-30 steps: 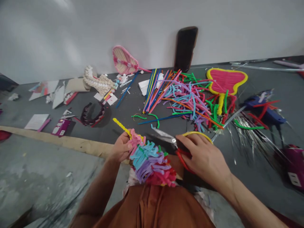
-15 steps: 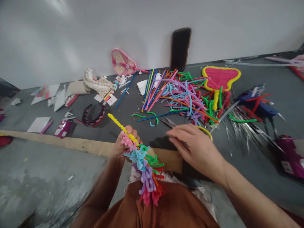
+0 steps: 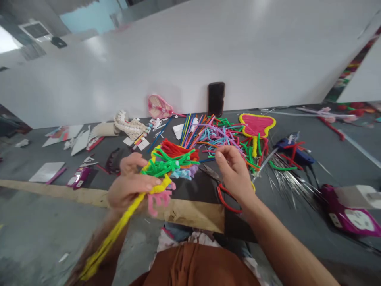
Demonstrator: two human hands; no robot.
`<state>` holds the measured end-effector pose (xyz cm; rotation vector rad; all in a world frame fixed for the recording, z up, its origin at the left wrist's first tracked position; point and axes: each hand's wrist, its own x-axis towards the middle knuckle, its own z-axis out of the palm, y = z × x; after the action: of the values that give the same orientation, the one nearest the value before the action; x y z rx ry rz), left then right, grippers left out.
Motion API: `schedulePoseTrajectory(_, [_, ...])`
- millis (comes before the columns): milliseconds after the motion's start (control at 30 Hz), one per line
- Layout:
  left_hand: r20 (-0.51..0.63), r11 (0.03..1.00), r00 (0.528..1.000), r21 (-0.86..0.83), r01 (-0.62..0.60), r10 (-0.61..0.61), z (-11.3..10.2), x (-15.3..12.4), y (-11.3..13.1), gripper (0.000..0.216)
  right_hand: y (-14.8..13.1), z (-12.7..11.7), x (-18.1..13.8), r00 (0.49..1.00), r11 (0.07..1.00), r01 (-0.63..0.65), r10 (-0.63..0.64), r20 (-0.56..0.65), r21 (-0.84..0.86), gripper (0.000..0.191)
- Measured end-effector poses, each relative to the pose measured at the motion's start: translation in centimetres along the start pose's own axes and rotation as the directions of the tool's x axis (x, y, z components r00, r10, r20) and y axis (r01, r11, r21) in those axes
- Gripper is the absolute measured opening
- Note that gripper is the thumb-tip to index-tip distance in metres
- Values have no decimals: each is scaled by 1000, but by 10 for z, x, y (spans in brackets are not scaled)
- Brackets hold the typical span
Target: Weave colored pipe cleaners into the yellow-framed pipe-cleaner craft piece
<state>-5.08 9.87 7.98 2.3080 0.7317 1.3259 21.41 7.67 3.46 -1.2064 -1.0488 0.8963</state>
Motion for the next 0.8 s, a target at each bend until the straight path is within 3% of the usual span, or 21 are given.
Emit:
schedulePoseTrajectory(33, [11, 969, 985, 177, -170, 171, -1, -7, 1, 7, 3, 0, -8, 999, 997, -45, 44, 13, 61, 25])
schedulePoseTrajectory(67, [42, 904, 960, 327, -276, 278, -1, -16, 1, 20, 5, 1, -17, 987, 984, -128, 114, 117, 121, 27])
schedulePoseTrajectory(100, [79, 869, 951, 387, -307, 300, 1, -26, 0, 28, 8, 4, -26, 945, 958, -230, 178, 273, 172, 30])
schedulePoseTrajectory(133, [86, 889, 963, 371, -269, 256, 3, -37, -2, 28, 10, 9, -36, 871, 913, -357, 249, 424, 197, 32])
schedulePoseTrajectory(200, [0, 972, 997, 224, 69, -71, 10, -59, -6, 25, 14, 23, -51, 775, 832, -502, 311, 551, 237, 34])
schedulePoseTrajectory(267, [71, 941, 939, 65, 333, -338, 15, -77, -9, 31, 17, 37, -62, 739, 774, -576, 355, 572, 264, 35])
schedulePoseTrajectory(333, [176, 908, 895, -9, 419, -411, 21, -89, -9, 33, 19, 49, -69, 711, 706, -642, 404, 576, 298, 31])
schedulePoseTrajectory(400, [274, 918, 886, -25, 395, -374, 25, -97, -8, 33, 22, 56, -75, 679, 645, -696, 448, 582, 316, 30])
schedulePoseTrajectory(467, [295, 927, 889, -24, 373, -350, 27, -103, -6, 33, 25, 60, -80, 656, 619, -724, 478, 584, 306, 31])
schedulePoseTrajectory(567, [158, 917, 906, -7, 398, -392, 25, -110, -3, 34, 29, 60, -85, 673, 646, -706, 486, 557, 290, 30])
schedulePoseTrajectory(667, [-112, 907, 904, 30, 419, -414, 23, -113, 4, 31, 29, 57, -85, 758, 730, -616, 448, 474, 295, 27])
schedulePoseTrajectory(733, [-310, 880, 836, 0, 476, -452, 25, -114, 12, 33, 25, 55, -84, 817, 795, -535, 403, 411, 285, 25])
schedulePoseTrajectory(800, [-335, 807, 737, -166, 567, -587, 33, -112, 20, 44, 21, 53, -85, 867, 854, -449, 345, 359, 262, 23])
